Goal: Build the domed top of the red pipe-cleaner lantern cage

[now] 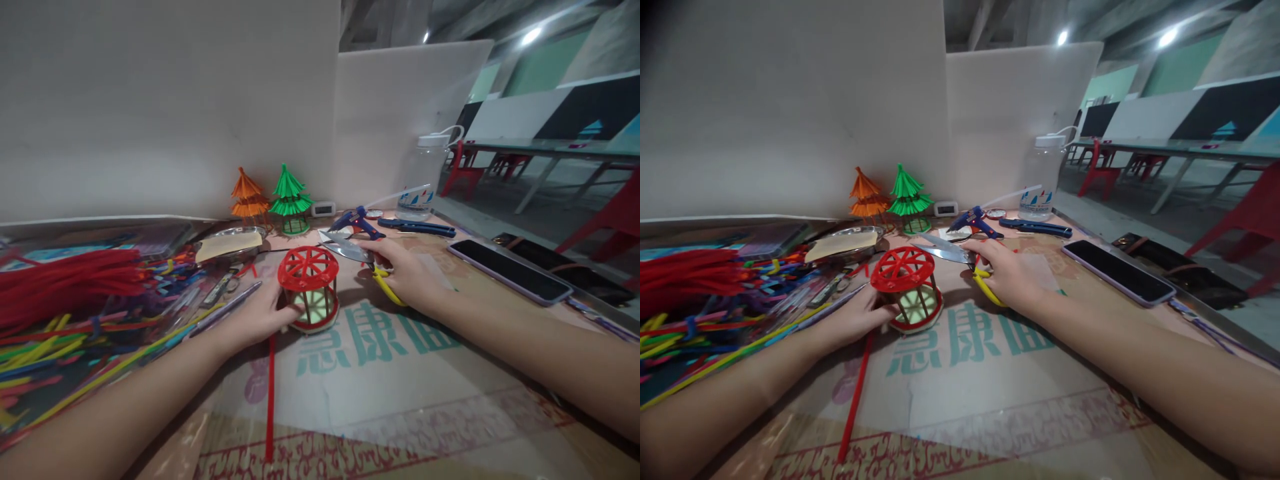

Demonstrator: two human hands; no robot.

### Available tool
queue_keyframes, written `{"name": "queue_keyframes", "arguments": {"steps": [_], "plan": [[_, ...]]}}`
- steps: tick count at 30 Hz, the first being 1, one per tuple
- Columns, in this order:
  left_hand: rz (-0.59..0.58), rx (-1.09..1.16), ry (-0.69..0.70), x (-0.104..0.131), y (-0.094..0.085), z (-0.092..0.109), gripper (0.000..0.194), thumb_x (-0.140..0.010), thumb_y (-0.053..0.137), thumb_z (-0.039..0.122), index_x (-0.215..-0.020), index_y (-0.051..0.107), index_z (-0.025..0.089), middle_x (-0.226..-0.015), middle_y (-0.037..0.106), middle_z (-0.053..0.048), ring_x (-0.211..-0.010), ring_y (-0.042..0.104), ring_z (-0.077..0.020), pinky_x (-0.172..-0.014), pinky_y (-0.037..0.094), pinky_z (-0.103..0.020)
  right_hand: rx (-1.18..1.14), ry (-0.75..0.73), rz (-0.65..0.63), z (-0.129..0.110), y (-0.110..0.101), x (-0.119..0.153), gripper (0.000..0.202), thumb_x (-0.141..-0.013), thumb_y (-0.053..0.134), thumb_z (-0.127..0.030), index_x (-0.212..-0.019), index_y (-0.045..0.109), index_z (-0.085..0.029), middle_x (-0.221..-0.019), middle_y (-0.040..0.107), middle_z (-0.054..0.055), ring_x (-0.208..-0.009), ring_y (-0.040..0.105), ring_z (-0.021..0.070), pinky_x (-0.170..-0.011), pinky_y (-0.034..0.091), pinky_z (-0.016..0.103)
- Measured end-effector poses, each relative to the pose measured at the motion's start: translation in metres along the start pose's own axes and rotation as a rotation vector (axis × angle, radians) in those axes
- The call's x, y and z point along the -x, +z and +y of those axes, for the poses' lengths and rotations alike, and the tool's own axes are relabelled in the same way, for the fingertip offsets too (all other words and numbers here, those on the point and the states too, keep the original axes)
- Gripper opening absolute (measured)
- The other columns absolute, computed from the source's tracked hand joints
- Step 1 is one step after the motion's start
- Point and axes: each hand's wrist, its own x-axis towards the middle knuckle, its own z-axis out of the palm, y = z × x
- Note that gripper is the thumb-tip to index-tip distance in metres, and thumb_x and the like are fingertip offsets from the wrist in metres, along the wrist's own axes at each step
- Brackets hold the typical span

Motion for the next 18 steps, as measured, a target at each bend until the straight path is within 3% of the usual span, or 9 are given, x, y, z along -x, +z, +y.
{"name": "queue_keyframes", "arguments": {"steps": [3,5,11,15,18], "plan": [[-0.138,0.056,-0.013,-0.005,-0.013,0.008,0.052,-0.077,0.075,0.033,-0.127,0.064,0.023,-0.127,0.071,-0.009,-0.127,0.061,-0.0348,-0.109,0.050,-0.049,-0.006,-0.022,0.006,0.000,0.000,0.000,0.044,-0.086,0.072,-0.039,-0.127,0.068,-0.023,-0.093,0.065,0.005,-0.074,0.057,0.0197,-0.066,0.048,0.032],[-0.158,0.073,-0.017,-0.007,-0.016,0.011,0.053,-0.076,0.077,0.034,-0.127,0.064,0.025,-0.135,0.067,-0.009,-0.127,0.062,-0.0335,-0.107,0.052,-0.048,-0.008,-0.022,0.003,-0.002,-0.002,0.001,0.044,-0.087,0.072,-0.040,-0.128,0.067,-0.023,-0.094,0.066,0.005,-0.075,0.058,0.0199,-0.066,0.049,0.032],[0.030,0.029,0.029,-0.006,0.001,0.005,0.064,-0.080,0.079,0.038,-0.138,0.055,0.022,-0.139,0.063,-0.011,-0.127,0.060,-0.0317,-0.110,0.049,-0.047,-0.026,-0.025,0.000,-0.009,-0.007,0.001,0.042,-0.091,0.068,-0.041,-0.130,0.065,-0.024,-0.096,0.066,0.006,-0.079,0.060,0.0202,-0.071,0.052,0.033],[0.031,0.023,0.057,-0.005,0.008,-0.002,0.051,-0.086,0.075,0.036,-0.131,0.057,0.020,-0.135,0.063,-0.012,-0.124,0.061,-0.0299,-0.108,0.049,-0.046,-0.006,-0.086,-0.055,-0.013,-0.008,-0.001,0.046,-0.091,0.070,-0.040,-0.134,0.063,-0.025,-0.109,0.067,0.009,-0.094,0.063,0.0240,-0.080,0.053,0.036],[0.068,0.046,0.051,-0.004,0.008,-0.005,0.055,-0.084,0.077,0.038,-0.132,0.055,0.020,-0.137,0.061,-0.012,-0.126,0.061,-0.0294,-0.109,0.048,-0.046,0.034,-0.094,-0.058,-0.015,-0.010,-0.001,0.049,-0.090,0.071,-0.040,-0.136,0.062,-0.026,-0.110,0.067,0.010,-0.096,0.064,0.0251,-0.079,0.054,0.036]]}}
